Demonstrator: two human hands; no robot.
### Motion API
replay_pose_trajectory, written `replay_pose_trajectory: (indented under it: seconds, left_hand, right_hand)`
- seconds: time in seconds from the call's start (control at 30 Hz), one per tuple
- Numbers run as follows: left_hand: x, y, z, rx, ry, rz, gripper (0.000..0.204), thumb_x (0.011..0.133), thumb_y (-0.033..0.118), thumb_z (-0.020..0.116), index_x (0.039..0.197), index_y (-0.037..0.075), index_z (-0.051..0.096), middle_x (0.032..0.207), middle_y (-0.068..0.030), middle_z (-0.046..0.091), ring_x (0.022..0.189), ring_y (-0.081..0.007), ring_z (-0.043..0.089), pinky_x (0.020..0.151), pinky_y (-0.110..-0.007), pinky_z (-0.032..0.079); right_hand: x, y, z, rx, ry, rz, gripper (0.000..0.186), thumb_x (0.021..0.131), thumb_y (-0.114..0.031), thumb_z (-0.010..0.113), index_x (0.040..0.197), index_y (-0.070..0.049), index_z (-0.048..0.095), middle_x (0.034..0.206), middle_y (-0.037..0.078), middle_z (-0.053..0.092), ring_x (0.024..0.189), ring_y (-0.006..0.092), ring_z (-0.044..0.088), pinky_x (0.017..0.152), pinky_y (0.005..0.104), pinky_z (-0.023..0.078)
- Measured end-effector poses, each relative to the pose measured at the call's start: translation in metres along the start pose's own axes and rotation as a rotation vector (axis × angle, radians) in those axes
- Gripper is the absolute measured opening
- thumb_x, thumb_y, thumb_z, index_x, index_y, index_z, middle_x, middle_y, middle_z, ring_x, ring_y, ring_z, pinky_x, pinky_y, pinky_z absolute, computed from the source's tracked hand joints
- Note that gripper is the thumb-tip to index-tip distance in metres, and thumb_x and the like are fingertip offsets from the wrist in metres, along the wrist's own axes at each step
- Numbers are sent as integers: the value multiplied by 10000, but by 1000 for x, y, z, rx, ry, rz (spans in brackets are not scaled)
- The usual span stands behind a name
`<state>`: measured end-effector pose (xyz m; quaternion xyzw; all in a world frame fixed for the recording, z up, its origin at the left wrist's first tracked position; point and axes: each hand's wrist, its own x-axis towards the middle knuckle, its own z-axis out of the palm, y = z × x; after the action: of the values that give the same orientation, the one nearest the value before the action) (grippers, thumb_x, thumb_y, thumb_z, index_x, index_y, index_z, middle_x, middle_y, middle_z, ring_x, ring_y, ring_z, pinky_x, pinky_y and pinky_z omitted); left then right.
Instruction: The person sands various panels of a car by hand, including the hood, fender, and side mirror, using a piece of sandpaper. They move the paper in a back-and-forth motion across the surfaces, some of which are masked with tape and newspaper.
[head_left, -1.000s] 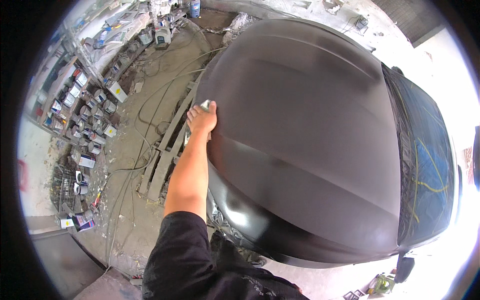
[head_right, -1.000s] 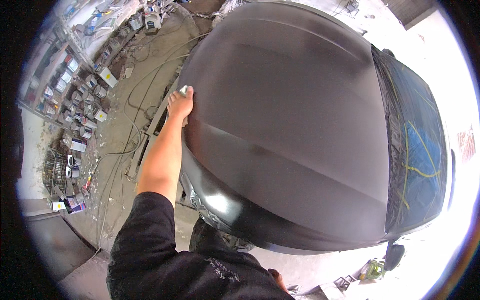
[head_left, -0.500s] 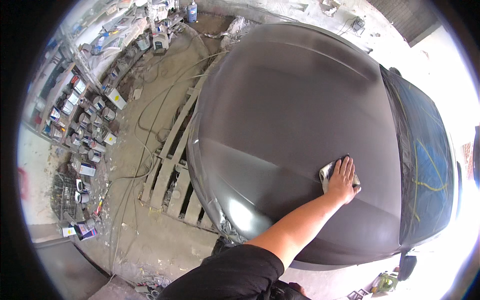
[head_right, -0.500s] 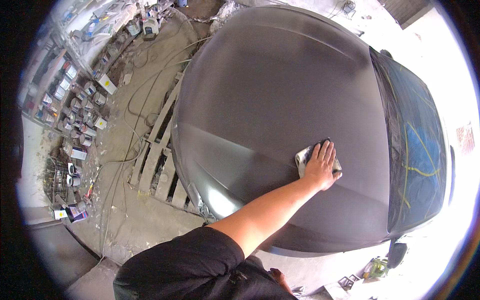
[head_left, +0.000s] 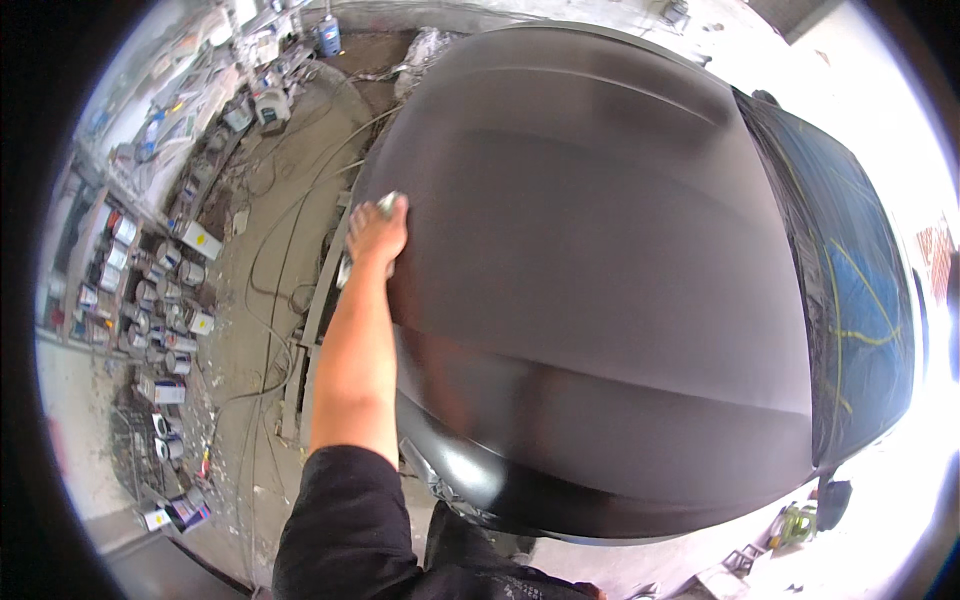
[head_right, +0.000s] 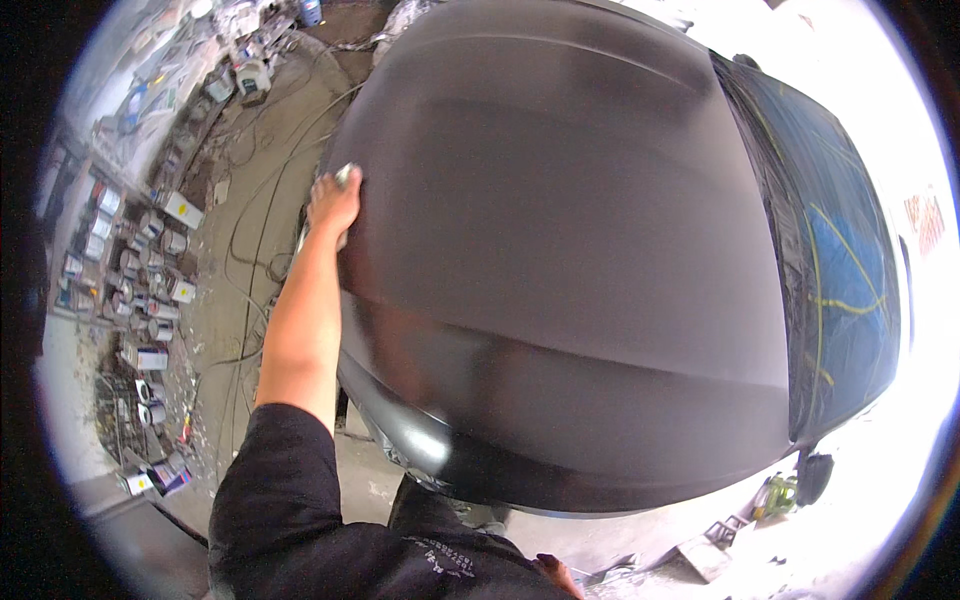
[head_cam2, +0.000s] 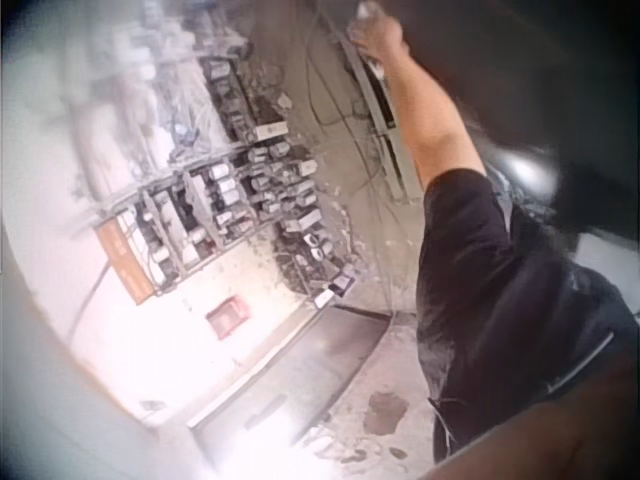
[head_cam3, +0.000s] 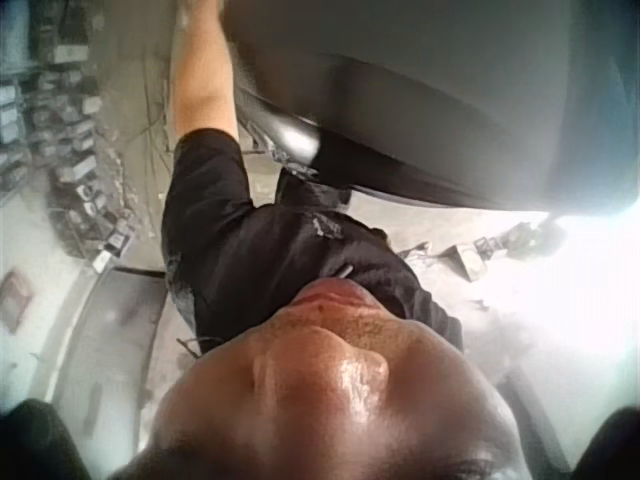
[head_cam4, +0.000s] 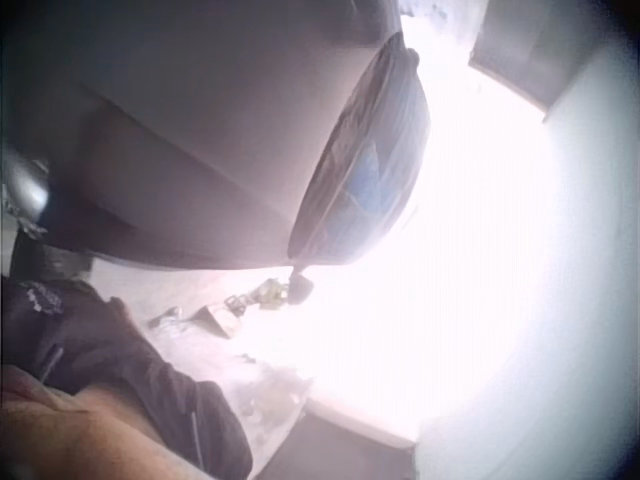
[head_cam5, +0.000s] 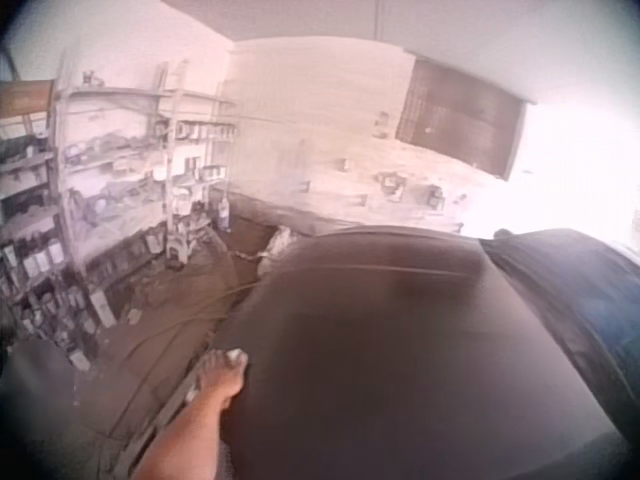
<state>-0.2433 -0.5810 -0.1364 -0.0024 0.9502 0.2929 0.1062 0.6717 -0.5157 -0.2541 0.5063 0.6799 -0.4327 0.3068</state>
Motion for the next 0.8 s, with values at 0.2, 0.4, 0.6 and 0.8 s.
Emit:
replay_pose_trajectory:
  seconds: [0.2, 0.4, 0.6, 0.8]
  left_hand:
    - [-49, -37, 32, -75, -46, -14, 941, 935, 717, 243, 1517, -23, 215, 1589, -220, 193, 1481, -339, 182, 1187, -489, 161]
    - [-108, 48, 37, 249, 68, 215, 888, 962, 682, 203, 1536, 5, 163, 1627, -149, 104, 1504, -303, 93, 1194, -509, 108]
    - [-279, 233, 112, 413, 23, 693, 835, 975, 631, 266, 1518, -3, 239, 1607, -166, 181, 1499, -302, 120, 1194, -487, 119]
    - [-414, 355, 179, 396, -92, 959, 868, 963, 654, 241, 1526, -6, 210, 1617, -174, 131, 1505, -313, 81, 1198, -489, 75]
  right_hand:
    - [-18, 6, 23, 117, 39, -56, 516, 899, -550, 593, 1227, -156, 655, 1193, 116, 671, 1126, 302, 627, 940, 405, 500]
    - [-36, -55, -2, 106, 28, -48, 467, 929, -466, 584, 1231, -115, 642, 1141, 165, 682, 1070, 324, 650, 918, 404, 507]
    - [-58, -27, -18, 303, 129, 80, 478, 926, -425, 568, 1265, -91, 607, 1238, 198, 628, 1167, 363, 587, 979, 423, 463]
    - [-59, 24, -58, 392, 246, 10, 458, 932, -404, 560, 1260, -87, 610, 1227, 212, 628, 1164, 375, 583, 974, 430, 461]
